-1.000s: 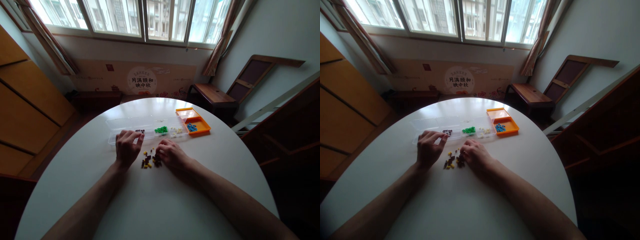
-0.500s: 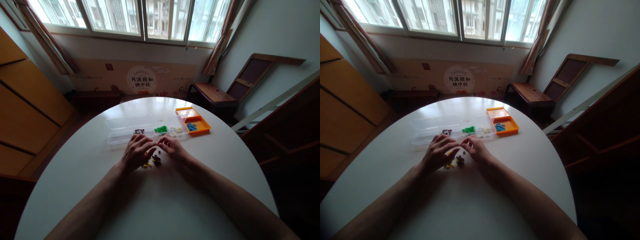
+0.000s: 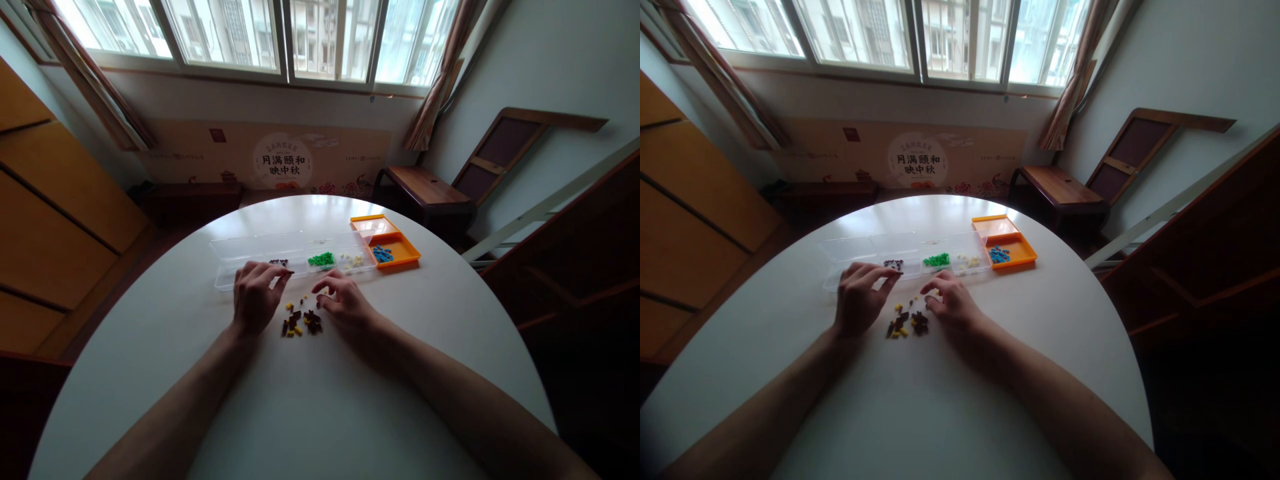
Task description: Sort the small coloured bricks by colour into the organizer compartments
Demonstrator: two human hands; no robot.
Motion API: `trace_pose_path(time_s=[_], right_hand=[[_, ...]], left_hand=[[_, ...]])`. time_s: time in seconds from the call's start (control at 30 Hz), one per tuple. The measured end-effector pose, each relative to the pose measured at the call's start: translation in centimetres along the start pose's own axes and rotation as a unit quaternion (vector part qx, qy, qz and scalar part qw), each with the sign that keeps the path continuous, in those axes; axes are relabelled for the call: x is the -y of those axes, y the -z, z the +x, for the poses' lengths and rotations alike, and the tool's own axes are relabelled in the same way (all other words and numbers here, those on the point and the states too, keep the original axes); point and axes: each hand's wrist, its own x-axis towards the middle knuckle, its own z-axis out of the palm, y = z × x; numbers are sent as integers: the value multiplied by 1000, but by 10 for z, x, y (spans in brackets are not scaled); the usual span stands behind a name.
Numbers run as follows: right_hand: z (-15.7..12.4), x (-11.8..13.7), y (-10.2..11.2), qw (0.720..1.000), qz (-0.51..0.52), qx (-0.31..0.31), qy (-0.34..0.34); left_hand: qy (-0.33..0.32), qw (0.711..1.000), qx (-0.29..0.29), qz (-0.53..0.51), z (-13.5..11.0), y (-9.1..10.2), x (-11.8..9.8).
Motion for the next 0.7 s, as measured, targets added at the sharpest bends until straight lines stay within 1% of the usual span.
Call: trace_pose_path(time_s=[0.07, 0.13, 0.23, 0.33, 0.43, 0.5, 0.6, 0.63, 0.7], right_hand=[[-2, 0, 1, 999, -33, 32, 12], [-3, 1, 2, 996, -65, 58, 22], [-4, 2, 4, 993, -89, 72, 32], [-3, 3, 6, 993, -81, 75, 35], [-1, 3, 7, 994, -69, 74, 39], [0, 3, 6, 996, -52, 58, 33], [3, 2, 3, 1000, 16, 14, 5], [4, 2, 1, 999, 46, 2, -4], [6, 0, -1, 995, 102, -12, -13]], left_hand=[[53, 998, -9, 36, -1, -3, 7], [81, 995, -11, 48, -2, -4, 10], [90, 995, -12, 43, -1, -4, 9], [74, 997, -11, 38, 0, -1, 3], [32, 999, -6, 6, 1, 1, -4], [-25, 999, 18, -33, 2, 2, -7], [-126, 986, 77, -81, 1, 3, -11], [-151, 980, 90, -90, 1, 4, -12], [-183, 973, 98, -100, 1, 4, -14]])
